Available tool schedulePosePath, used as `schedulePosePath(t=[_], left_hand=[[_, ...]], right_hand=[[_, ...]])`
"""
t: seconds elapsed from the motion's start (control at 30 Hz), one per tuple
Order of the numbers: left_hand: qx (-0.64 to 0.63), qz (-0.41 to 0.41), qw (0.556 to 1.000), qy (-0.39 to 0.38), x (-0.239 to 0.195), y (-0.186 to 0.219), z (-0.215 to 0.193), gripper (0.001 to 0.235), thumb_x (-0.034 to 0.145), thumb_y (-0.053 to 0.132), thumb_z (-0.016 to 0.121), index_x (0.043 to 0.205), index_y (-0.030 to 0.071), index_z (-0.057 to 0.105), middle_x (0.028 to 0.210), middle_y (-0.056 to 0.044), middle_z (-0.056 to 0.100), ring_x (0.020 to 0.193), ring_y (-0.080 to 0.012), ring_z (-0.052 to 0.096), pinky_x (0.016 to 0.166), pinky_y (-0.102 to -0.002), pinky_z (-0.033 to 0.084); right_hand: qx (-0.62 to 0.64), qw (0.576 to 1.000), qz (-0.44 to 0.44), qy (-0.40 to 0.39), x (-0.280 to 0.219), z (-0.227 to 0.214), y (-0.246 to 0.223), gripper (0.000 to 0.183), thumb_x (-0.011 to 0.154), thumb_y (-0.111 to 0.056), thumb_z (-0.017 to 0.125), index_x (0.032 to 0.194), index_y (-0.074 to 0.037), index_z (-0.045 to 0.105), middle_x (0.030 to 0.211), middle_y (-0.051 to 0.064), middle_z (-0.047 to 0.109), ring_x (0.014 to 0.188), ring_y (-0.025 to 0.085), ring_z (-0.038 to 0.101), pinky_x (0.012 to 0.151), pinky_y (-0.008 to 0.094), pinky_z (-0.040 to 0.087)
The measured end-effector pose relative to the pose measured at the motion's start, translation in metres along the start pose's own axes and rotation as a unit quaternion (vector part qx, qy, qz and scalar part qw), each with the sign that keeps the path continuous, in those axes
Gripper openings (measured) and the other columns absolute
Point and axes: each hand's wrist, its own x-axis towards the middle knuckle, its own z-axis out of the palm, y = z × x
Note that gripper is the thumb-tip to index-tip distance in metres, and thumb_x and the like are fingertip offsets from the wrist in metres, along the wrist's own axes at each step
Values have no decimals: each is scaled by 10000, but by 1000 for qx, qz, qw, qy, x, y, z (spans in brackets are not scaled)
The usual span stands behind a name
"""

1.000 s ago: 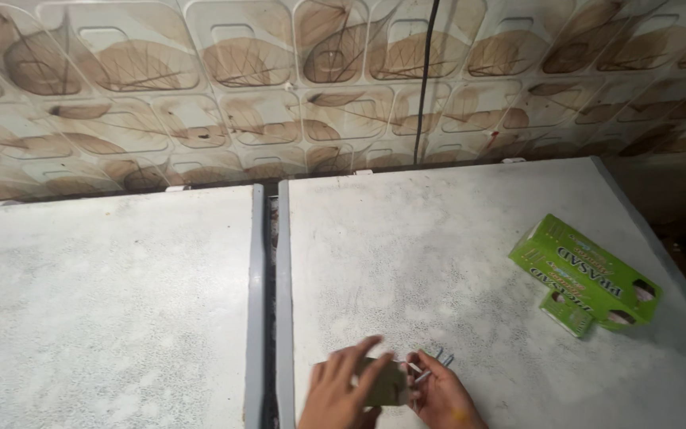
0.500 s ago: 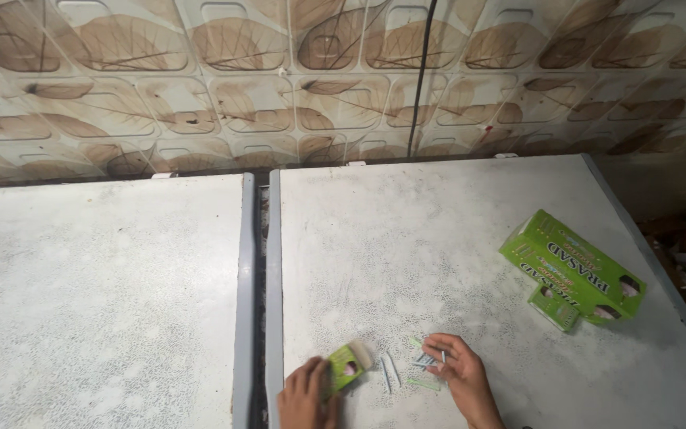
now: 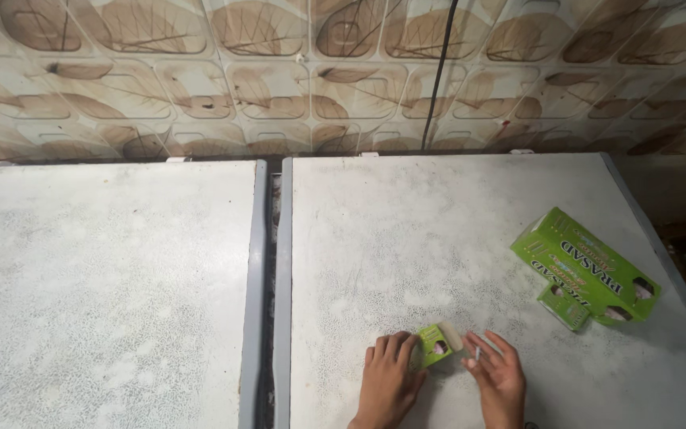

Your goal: The person opens a small green box and removes several thin sticks. They insert the sticks into a small cylindrical base to assemble candles. The person repeats this process with multiple sticks and bases, placing the assembled candles on the surface.

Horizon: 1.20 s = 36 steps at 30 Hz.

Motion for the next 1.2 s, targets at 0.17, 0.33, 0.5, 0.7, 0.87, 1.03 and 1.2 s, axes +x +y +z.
schedulePosePath(t=[0.17,0.33,0.5,0.7,0.87,1.03,1.2], left_hand=[[7,-29,998,54,-13,-9,-27,567,901,213,772,1376,38,517,1425,-136,530,1287,-301,474,1049,-471,350],[155,-156,971,89,-51,-50,-69,731,719,51,763,1398,56,493,1482,-55,496,1375,-291,414,1114,-472,309],[166,-129,977,-15,-56,-65,-77,647,777,52,771,1377,140,547,1494,-46,477,1363,-300,404,1106,-518,303],[165,-71,984,-14,-35,-46,-57,620,757,-45,724,1317,204,628,1559,-108,408,1444,-323,347,1129,-544,284],[185,-69,979,46,-37,-31,-48,759,698,-41,734,1382,280,663,1579,-143,432,1464,-347,368,1105,-558,307],[-202,-127,971,-12,-65,-12,-41,447,889,242,819,1302,168,664,1201,-110,761,1036,-212,787,847,-388,645],[-193,-28,973,121,-68,9,-45,194,849,144,883,1002,96,773,918,-78,796,818,-169,833,671,-302,658]], right_hand=[[29,987,-121,104,-21,6,-12,462,931,81,601,1367,85,449,1281,319,632,1204,352,670,961,406,583],[4,985,-116,130,-33,18,-24,336,995,23,575,1321,87,525,1173,275,698,1009,321,730,809,370,604],[-21,995,-63,76,-39,31,-11,268,968,-28,596,1219,62,622,1091,223,750,923,284,755,782,371,580],[-103,987,-122,-14,-40,37,7,137,908,-25,667,1007,60,709,1180,144,729,1212,202,643,1052,366,484],[-68,997,21,-34,-36,36,14,143,878,-15,739,1014,29,733,1025,158,719,1018,211,675,926,401,523],[137,977,101,-131,-40,35,15,156,848,10,708,1001,27,689,983,199,745,922,272,739,860,458,592],[194,941,-23,-276,-67,39,-2,109,893,112,682,993,71,679,993,245,730,947,287,739,822,494,632]])
